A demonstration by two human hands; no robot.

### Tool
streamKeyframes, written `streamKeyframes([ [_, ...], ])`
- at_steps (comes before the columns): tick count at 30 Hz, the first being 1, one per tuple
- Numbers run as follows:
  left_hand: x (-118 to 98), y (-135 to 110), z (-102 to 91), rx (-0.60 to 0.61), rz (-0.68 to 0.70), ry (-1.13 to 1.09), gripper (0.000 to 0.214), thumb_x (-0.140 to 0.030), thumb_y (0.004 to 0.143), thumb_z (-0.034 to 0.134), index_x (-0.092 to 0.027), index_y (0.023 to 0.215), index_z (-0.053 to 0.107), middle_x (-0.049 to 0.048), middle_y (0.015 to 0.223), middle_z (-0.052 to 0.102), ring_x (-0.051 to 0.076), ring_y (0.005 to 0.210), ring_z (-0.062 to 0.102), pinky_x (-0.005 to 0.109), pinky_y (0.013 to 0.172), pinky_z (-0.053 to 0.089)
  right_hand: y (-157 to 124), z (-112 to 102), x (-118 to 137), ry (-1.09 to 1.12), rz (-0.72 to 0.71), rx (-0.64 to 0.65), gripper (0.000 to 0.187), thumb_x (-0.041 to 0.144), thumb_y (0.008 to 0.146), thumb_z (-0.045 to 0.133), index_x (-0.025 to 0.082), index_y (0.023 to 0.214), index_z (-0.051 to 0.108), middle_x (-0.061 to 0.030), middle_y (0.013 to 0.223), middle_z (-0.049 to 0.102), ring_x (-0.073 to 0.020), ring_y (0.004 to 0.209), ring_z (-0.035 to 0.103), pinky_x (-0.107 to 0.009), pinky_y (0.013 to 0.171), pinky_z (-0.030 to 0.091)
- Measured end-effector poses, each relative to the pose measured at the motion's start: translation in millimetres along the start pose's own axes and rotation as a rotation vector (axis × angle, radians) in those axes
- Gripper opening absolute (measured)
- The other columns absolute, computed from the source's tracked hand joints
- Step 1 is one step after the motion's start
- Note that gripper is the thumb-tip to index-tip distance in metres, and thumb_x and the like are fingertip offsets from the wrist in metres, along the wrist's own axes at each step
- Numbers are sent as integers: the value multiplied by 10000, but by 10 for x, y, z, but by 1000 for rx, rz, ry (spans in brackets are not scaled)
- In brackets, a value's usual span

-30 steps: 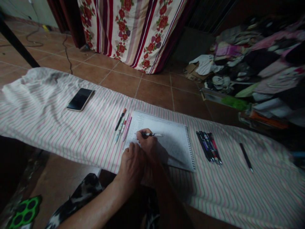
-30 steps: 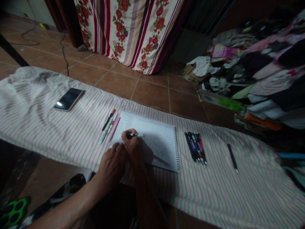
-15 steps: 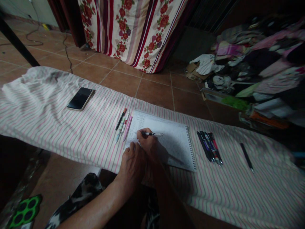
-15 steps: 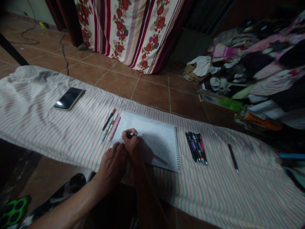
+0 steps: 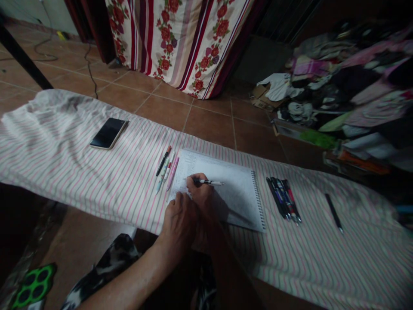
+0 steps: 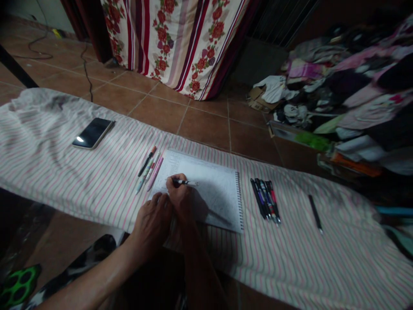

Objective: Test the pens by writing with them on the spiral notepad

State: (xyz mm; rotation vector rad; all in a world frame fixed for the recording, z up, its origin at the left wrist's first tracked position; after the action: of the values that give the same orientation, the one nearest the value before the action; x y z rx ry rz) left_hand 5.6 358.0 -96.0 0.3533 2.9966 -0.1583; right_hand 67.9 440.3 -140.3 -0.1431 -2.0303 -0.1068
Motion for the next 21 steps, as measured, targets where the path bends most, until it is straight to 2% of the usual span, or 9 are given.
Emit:
streamKeyframes([
  [5, 1, -3, 15, 1, 4, -13, 264, -109, 817, 430, -119, 1036, 577, 115, 932, 566, 245, 931, 517, 340, 709, 461, -1, 5, 1, -52, -30, 4, 174, 412, 699, 502, 242, 658, 507, 32, 495, 559, -151, 501, 580, -230, 508, 443],
  [11, -12, -36, 28, -76, 15, 48, 294, -120, 818, 445, -113, 1094, 545, 136, 999, 549, 257, 967, 507, 352, 719, 454, -11, 3, 31, -79, -39, 32, 178, 416, 698, 497, 244, 657, 508, 28, 518, 574, -158, 522, 588, -233, 506, 442],
  [16, -13, -17, 23, -36, 15, 24, 283, -117, 821, 434, -124, 1074, 561, 121, 945, 565, 248, 920, 526, 337, 683, 461, -23, 1, 73, -115, -72, 42, 166, 400, 697, 497, 244, 644, 512, 19, 531, 578, -161, 540, 592, -238, 526, 444],
  [21, -7, -24, 25, -43, 7, 28, 299, -118, 822, 434, -115, 1097, 551, 130, 985, 567, 258, 969, 510, 355, 728, 459, -20, 8, 60, -110, -48, 45, 155, 391, 694, 498, 246, 644, 519, 24, 506, 566, -153, 496, 572, -237, 502, 432],
])
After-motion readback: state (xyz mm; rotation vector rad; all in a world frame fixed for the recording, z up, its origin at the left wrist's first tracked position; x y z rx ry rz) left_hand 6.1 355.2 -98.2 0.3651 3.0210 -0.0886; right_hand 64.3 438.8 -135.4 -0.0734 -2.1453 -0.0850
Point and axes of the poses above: each hand's wrist, its own y-axis towards the middle knuckle, its own z-axis out of the palm, x = y × z, the point moved 7 cm from there along y, towards the middle knuckle
